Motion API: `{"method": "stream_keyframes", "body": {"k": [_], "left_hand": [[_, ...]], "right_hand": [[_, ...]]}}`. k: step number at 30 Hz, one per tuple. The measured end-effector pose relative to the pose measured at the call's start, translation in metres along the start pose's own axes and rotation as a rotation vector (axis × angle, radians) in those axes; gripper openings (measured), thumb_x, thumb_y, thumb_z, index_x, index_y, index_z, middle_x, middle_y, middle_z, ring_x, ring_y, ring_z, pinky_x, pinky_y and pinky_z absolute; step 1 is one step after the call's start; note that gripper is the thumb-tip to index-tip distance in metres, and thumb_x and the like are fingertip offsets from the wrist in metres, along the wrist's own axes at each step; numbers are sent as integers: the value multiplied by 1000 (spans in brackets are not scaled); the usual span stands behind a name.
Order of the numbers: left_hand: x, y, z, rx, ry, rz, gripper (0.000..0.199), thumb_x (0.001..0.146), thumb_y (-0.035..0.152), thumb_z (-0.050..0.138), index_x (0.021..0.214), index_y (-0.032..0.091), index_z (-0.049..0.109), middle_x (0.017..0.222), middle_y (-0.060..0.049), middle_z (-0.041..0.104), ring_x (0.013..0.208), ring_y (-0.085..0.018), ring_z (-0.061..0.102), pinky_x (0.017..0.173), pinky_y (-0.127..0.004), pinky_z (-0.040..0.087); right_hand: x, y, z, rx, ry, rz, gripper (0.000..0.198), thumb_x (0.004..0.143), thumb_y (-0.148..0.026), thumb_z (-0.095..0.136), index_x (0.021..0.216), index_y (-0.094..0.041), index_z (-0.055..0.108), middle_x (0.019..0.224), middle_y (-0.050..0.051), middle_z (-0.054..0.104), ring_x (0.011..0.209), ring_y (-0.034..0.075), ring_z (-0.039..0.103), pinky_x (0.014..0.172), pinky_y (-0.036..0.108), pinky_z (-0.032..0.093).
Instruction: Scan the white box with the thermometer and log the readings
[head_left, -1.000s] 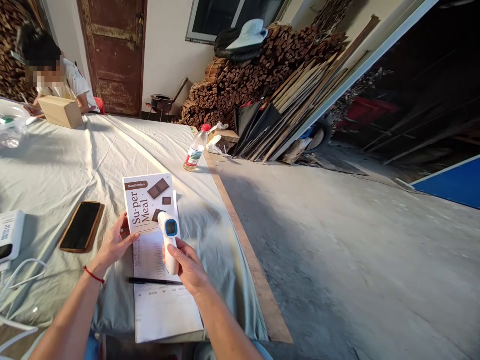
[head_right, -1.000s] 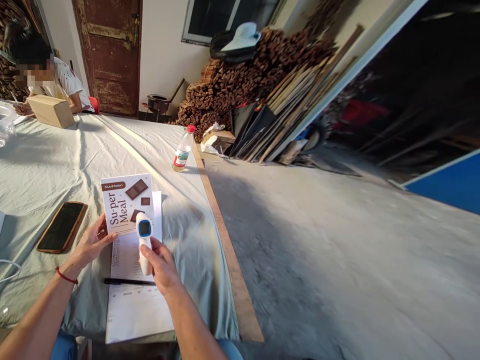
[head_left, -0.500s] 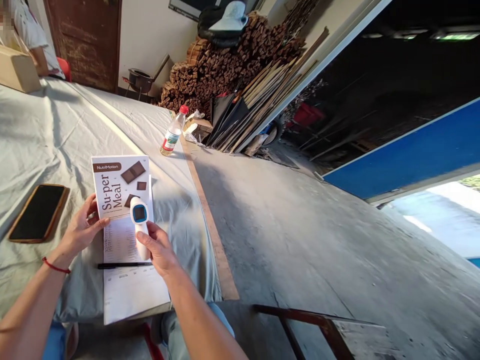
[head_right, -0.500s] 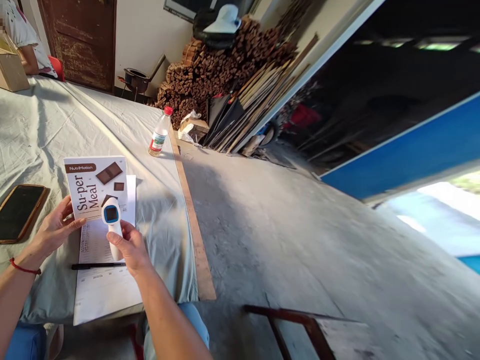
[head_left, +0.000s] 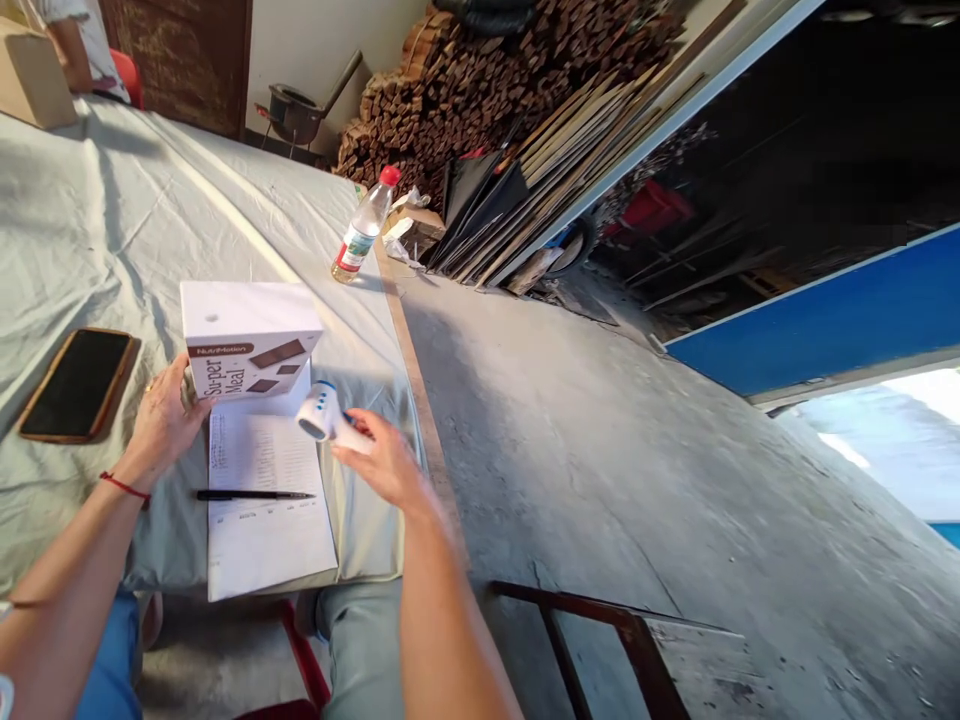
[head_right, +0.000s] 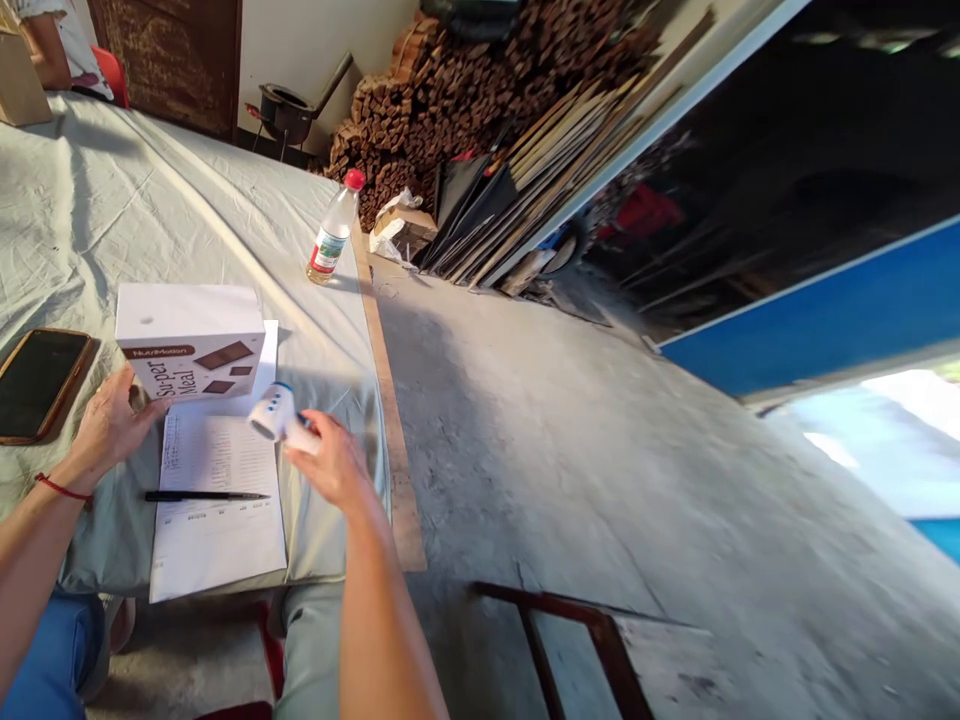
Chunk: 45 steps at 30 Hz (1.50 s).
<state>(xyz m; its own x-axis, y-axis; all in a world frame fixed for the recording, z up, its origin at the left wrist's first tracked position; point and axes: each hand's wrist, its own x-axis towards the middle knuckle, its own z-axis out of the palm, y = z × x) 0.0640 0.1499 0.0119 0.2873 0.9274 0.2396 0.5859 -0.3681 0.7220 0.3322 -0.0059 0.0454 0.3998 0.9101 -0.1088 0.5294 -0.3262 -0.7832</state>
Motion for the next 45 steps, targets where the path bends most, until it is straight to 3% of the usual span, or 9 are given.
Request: {"method": "stream_keyframes", "body": {"k": [5, 8, 10, 14, 20, 25, 28, 34, 45], "left_hand": [[-5, 4, -5, 96, 14, -99, 25, 78, 41, 68, 91, 21, 60, 106, -12, 66, 106, -33, 62, 98, -46, 49], [-9, 10, -10, 134, -41, -140, 16, 77, 36, 64, 76, 21, 58, 97, -9, 65, 94, -27, 63, 91, -41, 50], [-14, 11, -15, 128, -91, -112, 17, 76, 36, 64, 73, 20, 59, 91, -7, 65, 88, -24, 63, 88, -38, 50], [-24, 4, -20, 51, -210, 7, 22, 75, 41, 63, 78, 20, 66, 88, -6, 65, 85, -23, 64, 83, -36, 49], [-34, -8, -25, 12, -323, 144, 30, 79, 41, 57, 91, 18, 72, 91, -8, 66, 83, -22, 64, 81, -37, 49], [-38, -4, -27, 74, -414, 201, 28, 80, 35, 60, 97, 17, 74, 95, -9, 68, 94, -26, 62, 88, -40, 47], [-41, 1, -25, 144, -517, 198, 33, 78, 37, 69, 104, 18, 74, 105, -10, 68, 104, -29, 60, 94, -45, 45], [-46, 10, -19, 342, -604, 171, 43, 72, 35, 79, 112, 21, 72, 118, -11, 63, 114, -36, 54, 95, -51, 43], [-46, 9, -16, 359, -608, 183, 41, 71, 33, 74, 110, 21, 69, 117, -13, 62, 110, -35, 53, 91, -51, 42]], "right_hand": [[8, 22, -5, -526, 92, 121, 50, 79, -24, 76, 127, -17, 67, 121, 14, 68, 112, 32, 63, 97, 46, 45], [-2, 9, 3, -650, 164, 47, 51, 77, -25, 81, 126, -18, 69, 122, 15, 67, 119, 35, 58, 99, 46, 43], [-13, -5, 11, -615, 68, -103, 36, 80, -25, 80, 116, -20, 74, 113, 11, 70, 114, 31, 59, 98, 42, 42], [-30, -27, 36, -520, -346, -265, 8, 84, -22, 78, 91, -23, 79, 85, 3, 71, 90, 22, 62, 89, 36, 41], [-27, -18, 51, -270, -444, -263, 11, 73, -11, 67, 68, -20, 71, 64, -2, 63, 65, 13, 55, 68, 28, 39], [-21, -14, 68, 381, -192, -122, 18, 66, -37, 69, 69, -20, 63, 62, 0, 61, 56, 13, 54, 53, 25, 42], [-26, -20, 96, 564, -65, -110, 19, 68, -38, 66, 73, -20, 62, 66, 1, 65, 61, 16, 61, 57, 27, 48], [-38, -27, 141, 471, -19, -165, 19, 70, -38, 63, 76, -21, 64, 65, 0, 65, 55, 13, 56, 57, 27, 49], [-36, -13, 154, 225, 79, -366, 16, 79, -36, 57, 75, -22, 63, 66, 1, 64, 61, 16, 58, 66, 30, 53]]}}
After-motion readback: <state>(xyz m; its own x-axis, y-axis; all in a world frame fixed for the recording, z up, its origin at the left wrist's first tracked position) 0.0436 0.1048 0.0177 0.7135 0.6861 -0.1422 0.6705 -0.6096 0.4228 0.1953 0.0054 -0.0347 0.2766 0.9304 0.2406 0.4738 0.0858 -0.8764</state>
